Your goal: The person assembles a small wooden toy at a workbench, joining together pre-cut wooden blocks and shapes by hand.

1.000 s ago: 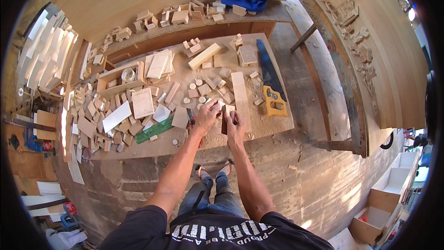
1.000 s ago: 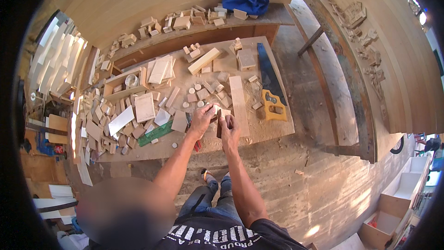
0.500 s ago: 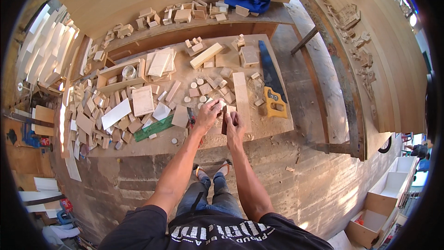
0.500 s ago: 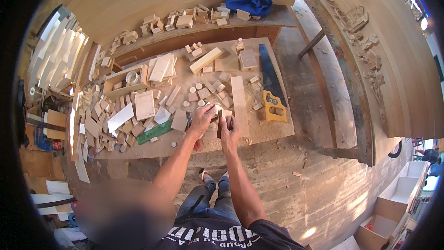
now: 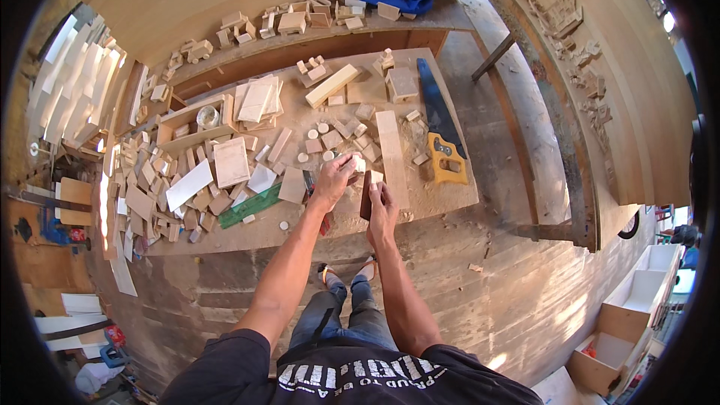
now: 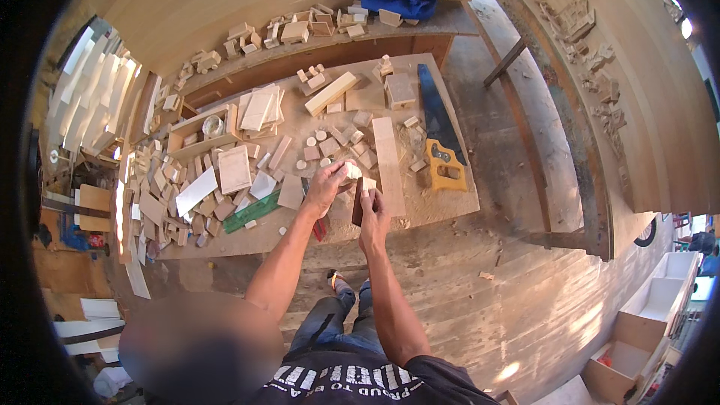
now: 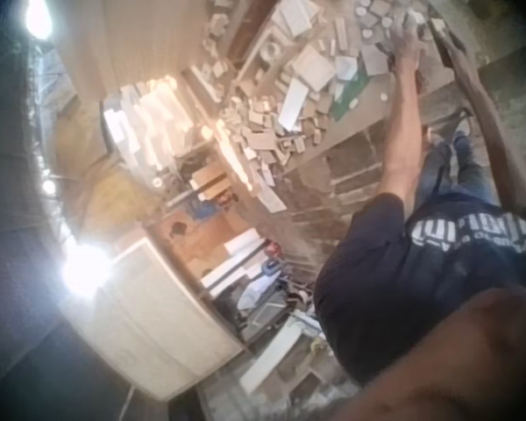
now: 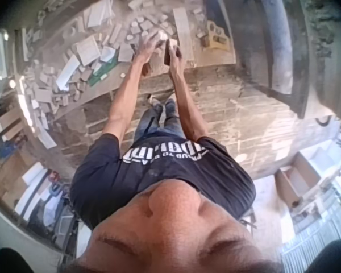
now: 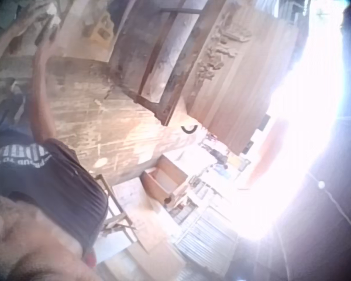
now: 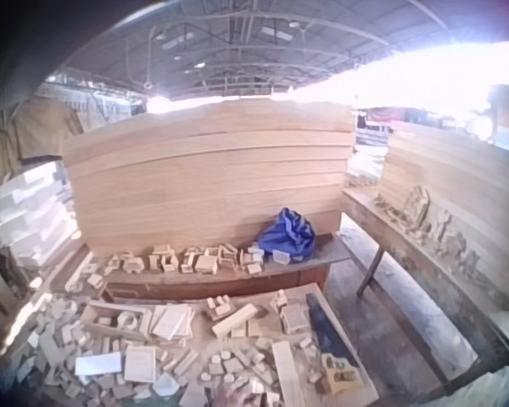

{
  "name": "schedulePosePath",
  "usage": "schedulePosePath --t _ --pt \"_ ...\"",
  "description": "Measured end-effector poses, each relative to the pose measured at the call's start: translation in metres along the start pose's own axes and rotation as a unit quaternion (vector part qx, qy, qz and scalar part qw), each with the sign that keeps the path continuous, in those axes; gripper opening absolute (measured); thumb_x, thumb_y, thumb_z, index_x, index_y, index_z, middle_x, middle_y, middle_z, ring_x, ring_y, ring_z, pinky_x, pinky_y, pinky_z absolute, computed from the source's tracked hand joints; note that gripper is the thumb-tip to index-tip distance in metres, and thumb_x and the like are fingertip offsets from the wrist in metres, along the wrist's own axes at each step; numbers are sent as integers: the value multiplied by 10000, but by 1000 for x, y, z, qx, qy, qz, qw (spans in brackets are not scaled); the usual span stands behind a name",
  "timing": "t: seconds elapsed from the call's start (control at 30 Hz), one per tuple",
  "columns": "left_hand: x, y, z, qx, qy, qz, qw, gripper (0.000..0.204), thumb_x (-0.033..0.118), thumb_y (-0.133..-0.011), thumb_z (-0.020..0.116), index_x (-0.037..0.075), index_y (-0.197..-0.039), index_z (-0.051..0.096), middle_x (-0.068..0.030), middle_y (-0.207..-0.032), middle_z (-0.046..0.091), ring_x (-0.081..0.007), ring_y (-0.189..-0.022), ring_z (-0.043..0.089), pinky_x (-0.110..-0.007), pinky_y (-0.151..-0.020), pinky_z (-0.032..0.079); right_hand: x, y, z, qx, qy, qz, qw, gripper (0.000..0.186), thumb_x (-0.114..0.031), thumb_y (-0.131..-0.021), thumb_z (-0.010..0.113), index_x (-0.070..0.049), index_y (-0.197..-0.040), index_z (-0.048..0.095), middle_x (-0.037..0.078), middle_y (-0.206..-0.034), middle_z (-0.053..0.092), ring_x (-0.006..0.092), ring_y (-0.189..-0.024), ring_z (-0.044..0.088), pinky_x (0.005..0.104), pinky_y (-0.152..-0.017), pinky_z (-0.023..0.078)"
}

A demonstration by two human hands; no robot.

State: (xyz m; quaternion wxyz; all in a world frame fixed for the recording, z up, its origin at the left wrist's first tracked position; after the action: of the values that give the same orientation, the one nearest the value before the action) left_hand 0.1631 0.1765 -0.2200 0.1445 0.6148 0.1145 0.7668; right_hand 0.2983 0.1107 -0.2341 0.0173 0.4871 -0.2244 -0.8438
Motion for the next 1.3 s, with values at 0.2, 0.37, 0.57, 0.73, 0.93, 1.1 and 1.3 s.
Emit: schedulePosePath --t 0.2,0.37,0.57,0.73,0.93,1.1,1.3 --pt "3 -2 -2 -7 -61 42 997 320 222 -1016 563 -2 -1226 654 6 -1000 656 -73 -905 575 -247 -837 483 11 -17 3 0 -8 1 1000 246 -198 -996 641 -5 -1149 645 -27 -988 593 52 -860 512 203 -751 422" --pt "5 -2 -2 7 -102 77 992 348 222 -1010 553 -22 -1232 664 -13 -979 679 -87 -869 575 -263 -792 477 8 -22 8 -13 12 -24 1000 137 -175 -998 633 -40 -988 616 -58 -893 527 39 -801 449 200 -686 380" --pt "9 2 2 19 -122 52 991 331 244 -1010 574 -14 -1193 670 0 -1022 673 -74 -932 571 -250 -860 468 5 -20 10 -12 49 -60 997 230 -179 -1007 614 -93 -816 519 -77 -793 403 35 -723 351 216 -610 303" --pt "10 0 2 27 -133 62 989 358 237 -1005 571 -26 -1229 665 -22 -1003 692 -84 -904 596 -253 -821 483 -4 -22 13 -9 68 -46 997 295 -185 -1017 589 -85 -769 464 -67 -746 362 51 -697 328 239 -592 294" --pt "10 -1 3 32 -98 64 993 373 224 -1003 571 -31 -1262 652 -41 -983 702 -85 -885 612 -254 -807 500 -1 -19 12 1 96 -76 993 331 -193 -1021 579 -83 -749 427 -63 -714 347 52 -662 322 247 -557 289" --pt "14 1 5 30 -120 68 990 355 216 -1004 570 -38 -1236 660 -41 -965 698 -84 -857 604 -249 -787 500 -11 -14 21 -6 76 -61 995 317 -190 -1014 597 -94 -748 453 -71 -719 356 43 -660 315 240 -553 268" --pt "16 3 7 28 -115 70 990 366 245 -1006 558 -49 -1194 668 -33 -940 692 -89 -847 591 -267 -794 492 -18 -10 23 12 111 -78 991 349 -183 -1037 550 -94 -733 404 -61 -672 368 39 -572 330 245 -483 288"
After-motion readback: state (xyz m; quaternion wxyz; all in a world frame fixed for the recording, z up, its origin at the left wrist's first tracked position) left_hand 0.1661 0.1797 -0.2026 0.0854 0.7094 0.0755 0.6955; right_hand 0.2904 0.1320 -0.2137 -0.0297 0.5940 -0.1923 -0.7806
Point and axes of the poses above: each hand's wrist, its own y-axis away from the middle knuckle, its own z-axis out of the palm, x = y × z, the point moved 6 cm from there along -y, towards the middle knuckle
